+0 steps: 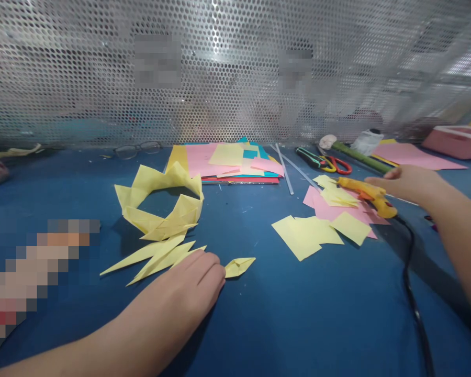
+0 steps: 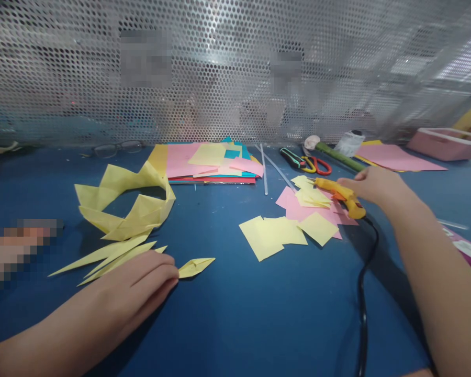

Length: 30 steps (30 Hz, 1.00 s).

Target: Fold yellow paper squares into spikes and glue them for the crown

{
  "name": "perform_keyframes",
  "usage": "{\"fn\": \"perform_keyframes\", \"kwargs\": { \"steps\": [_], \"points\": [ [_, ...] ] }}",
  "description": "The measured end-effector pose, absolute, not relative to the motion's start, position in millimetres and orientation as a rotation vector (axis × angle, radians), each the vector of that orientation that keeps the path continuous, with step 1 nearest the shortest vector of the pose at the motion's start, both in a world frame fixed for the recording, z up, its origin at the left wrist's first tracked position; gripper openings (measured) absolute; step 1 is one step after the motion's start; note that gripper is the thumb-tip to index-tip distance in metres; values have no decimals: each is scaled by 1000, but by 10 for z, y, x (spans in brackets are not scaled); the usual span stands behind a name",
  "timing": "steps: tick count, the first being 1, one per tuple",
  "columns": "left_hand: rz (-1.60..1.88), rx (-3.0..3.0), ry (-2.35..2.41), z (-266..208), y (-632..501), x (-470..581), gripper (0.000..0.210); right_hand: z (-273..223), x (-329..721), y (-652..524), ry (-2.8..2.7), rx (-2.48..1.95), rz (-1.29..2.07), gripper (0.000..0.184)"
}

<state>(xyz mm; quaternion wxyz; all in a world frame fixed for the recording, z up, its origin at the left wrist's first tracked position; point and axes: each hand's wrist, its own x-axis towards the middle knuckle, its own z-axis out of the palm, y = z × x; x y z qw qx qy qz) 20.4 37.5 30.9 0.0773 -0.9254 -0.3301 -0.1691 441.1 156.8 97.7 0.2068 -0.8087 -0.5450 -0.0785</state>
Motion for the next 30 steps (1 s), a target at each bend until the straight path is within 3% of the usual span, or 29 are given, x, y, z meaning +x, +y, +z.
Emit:
{"fn": "perform_keyframes", "kwargs": {
  "steps": [6, 11, 17, 30],
  "points": [
    [-458, -2815, -986, 353, 341, 200, 30, 979, 3615, 1367, -1775, -2009, -83, 23],
    [-414, -2818, -940, 345, 280, 225, 36, 799, 2925, 982, -2054, -1744, 103, 32],
    [-408, -2805, -857, 272, 342, 253, 34, 568, 2490, 553, -2580, -1099, 648, 16],
    [-256, -2817, -924, 223, 310, 167, 29, 446, 2380, 435, -2389, -1307, 796, 13]
  ]
}}
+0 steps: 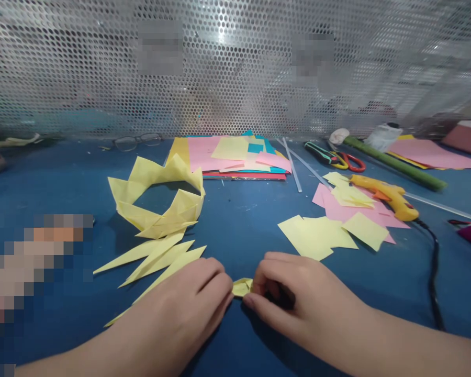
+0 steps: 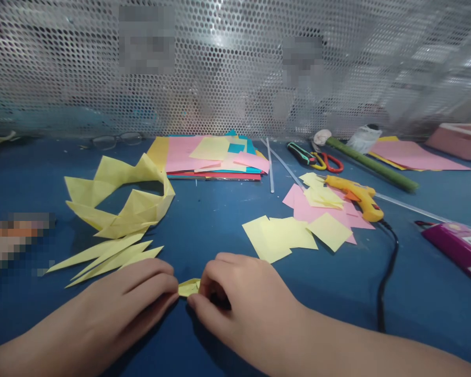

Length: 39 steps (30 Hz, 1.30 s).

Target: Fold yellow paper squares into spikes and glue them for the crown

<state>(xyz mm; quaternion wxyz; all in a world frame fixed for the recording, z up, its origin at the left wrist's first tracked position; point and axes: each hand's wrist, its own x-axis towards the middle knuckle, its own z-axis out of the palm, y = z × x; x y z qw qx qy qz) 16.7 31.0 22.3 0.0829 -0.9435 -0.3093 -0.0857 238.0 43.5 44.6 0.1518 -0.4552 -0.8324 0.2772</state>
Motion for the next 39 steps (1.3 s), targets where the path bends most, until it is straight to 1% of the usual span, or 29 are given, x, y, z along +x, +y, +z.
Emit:
{"fn": "perform_keyframes", "kwargs": {
  "steps": [3, 8, 12, 15, 21, 24, 27, 34, 36, 39],
  "points": [
    [-261, -2844, -989, 276, 347, 208, 26, 450, 2362, 429, -2356, -1362, 832, 12],
    [-310, -2885, -1087, 359, 385, 278, 25, 440, 2330, 420, -2328, -1411, 800, 14],
    [-322, -2891, -1126, 363, 386, 289, 23, 445, 2321, 416, -2279, -1438, 831, 6],
    [-314, -2869, -1127, 340, 384, 292, 23, 441, 2315, 416, -2293, -1402, 837, 10],
    [-297, -2788, -1030, 303, 368, 298, 28, 414, 2313, 413, -2354, -1325, 803, 9],
    [-299, -2730, -957, 299, 352, 290, 38, 412, 2327, 413, -2377, -1309, 786, 10],
    [-320, -2679, -906, 314, 333, 284, 47, 422, 2335, 416, -2409, -1280, 732, 9],
    [-450, -2667, -798, 411, 356, 270, 47, 422, 2332, 431, -2535, -1194, 620, 9],
    [-491, -2655, -767, 436, 357, 265, 51, 403, 2342, 445, -2580, -1133, 529, 11],
    [-550, -2619, -722, 448, 329, 265, 54, 376, 2374, 476, -2664, -963, 293, 12]
  ]
}}
